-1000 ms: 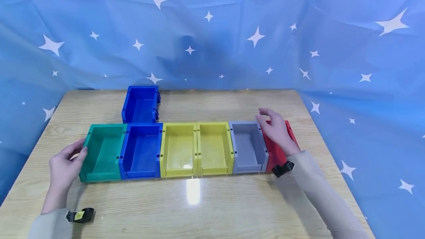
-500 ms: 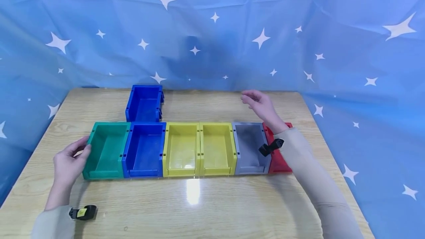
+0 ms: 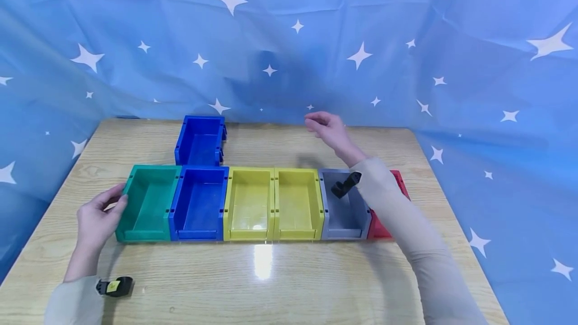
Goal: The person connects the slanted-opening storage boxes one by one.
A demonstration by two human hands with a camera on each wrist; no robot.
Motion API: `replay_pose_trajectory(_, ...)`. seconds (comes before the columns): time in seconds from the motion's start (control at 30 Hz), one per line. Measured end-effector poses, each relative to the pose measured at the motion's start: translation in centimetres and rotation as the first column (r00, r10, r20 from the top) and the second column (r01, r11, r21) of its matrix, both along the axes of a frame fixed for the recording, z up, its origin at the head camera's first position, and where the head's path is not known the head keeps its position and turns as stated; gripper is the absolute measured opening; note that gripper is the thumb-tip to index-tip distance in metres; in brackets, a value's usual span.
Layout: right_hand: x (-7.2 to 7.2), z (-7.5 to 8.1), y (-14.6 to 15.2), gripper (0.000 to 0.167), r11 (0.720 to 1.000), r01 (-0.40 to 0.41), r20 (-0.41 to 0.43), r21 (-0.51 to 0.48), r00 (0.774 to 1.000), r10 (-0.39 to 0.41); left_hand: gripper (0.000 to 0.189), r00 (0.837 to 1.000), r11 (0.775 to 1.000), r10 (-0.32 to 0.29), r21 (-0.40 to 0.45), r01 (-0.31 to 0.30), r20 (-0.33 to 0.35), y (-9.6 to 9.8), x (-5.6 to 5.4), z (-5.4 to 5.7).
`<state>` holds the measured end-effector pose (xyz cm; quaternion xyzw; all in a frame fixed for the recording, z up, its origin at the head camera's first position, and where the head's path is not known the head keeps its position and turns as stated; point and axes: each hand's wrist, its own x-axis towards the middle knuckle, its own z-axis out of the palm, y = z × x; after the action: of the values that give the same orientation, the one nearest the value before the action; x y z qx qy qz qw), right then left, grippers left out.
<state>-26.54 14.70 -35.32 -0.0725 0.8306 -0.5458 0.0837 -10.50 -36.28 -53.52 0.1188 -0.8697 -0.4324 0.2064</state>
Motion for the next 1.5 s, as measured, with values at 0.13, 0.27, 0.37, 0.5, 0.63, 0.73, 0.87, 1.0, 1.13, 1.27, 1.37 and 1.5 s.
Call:
replay_pose_trajectory(0.13, -0.5, 0.0, -1.7, 0.036, 1.0, -0.016, 0.01, -0.025, 1.0, 0.016, 0.032, 1.0, 1.0, 0.007, -0.013, -0.007, -0.008, 0.1, 0.1, 0.1)
replay_pose_trajectory(0.27, -0.9, 0.0, -3.5, 0.035, 0.999, -0.009, 0.041, -0.047, 0.999, 0.011, 0.032, 0.999, 0.999, -0.023, 0.024, 0.023, -0.023, 0.8, 0.5, 1.5)
replay_pose_trajectory(0.37, -1.2, -0.2, -4.8, 0.035, 0.998, -0.008, 0.076, -0.067, 0.997, 0.013, 0.031, 0.999, 0.998, -0.03, 0.063, 0.032, -0.026, 2.5, 1.1, 4.1)
replay_pose_trajectory(0.5, -1.6, -0.5, -6.4, 0.035, 0.996, -0.022, 0.113, -0.086, 0.993, 0.032, 0.03, 1.0, 0.996, -0.012, 0.088, 0.013, -0.019, 4.4, 1.8, 6.7)
replay_pose_trajectory(0.63, -2.0, -1.0, -8.1, 0.035, 0.992, -0.038, 0.145, -0.118, 0.988, 0.055, 0.03, 1.0, 0.997, -0.018, 0.07, 0.019, -0.004, 4.9, 1.9, 7.5)
replay_pose_trajectory(0.73, -2.2, -1.4, -9.4, 0.034, 0.988, -0.047, 0.174, -0.149, 0.982, 0.074, 0.031, 0.999, 0.999, -0.034, 0.036, 0.034, 0.002, 4.9, 2.0, 7.7)
replay_pose_trajectory(0.87, -2.4, -2.1, -11.1, 0.032, 0.985, -0.052, 0.206, -0.162, 0.975, 0.086, 0.03, 1.0, 0.998, -0.028, 0.056, 0.029, -0.008, 4.8, 2.0, 7.5)
replay_pose_trajectory(1.0, -2.5, -2.9, -12.9, 0.031, 0.984, -0.058, 0.227, -0.167, 0.969, 0.095, 0.03, 0.999, 0.997, -0.037, 0.068, 0.039, -0.025, 4.8, 2.0, 7.4)
replay_pose_trajectory(1.13, -2.5, -3.5, -14.5, 0.029, 0.981, -0.044, 0.268, -0.191, 0.959, 0.096, 0.03, 0.998, 0.996, -0.053, 0.072, 0.055, -0.024, 4.6, 1.9, 7.4)
replay_pose_trajectory(1.27, -2.7, -4.1, -16.0, 0.023, 0.976, -0.013, 0.322, -0.219, 0.943, 0.085, 0.031, 0.998, 0.997, -0.052, 0.048, 0.053, -0.024, 4.5, 1.9, 7.3)
replay_pose_trajectory(1.37, -2.7, -4.3, -16.9, 0.022, 0.976, -0.005, 0.347, -0.218, 0.934, 0.083, 0.03, 0.999, 0.998, -0.032, 0.046, 0.033, -0.032, 4.5, 1.8, 6.8)
replay_pose_trajectory(1.5, -2.7, -4.6, -17.8, 0.024, 0.978, -0.001, 0.368, -0.21, 0.926, 0.08, 0.031, 0.998, 0.998, -0.032, 0.049, 0.034, -0.045, 3.7, 1.5, 5.7)
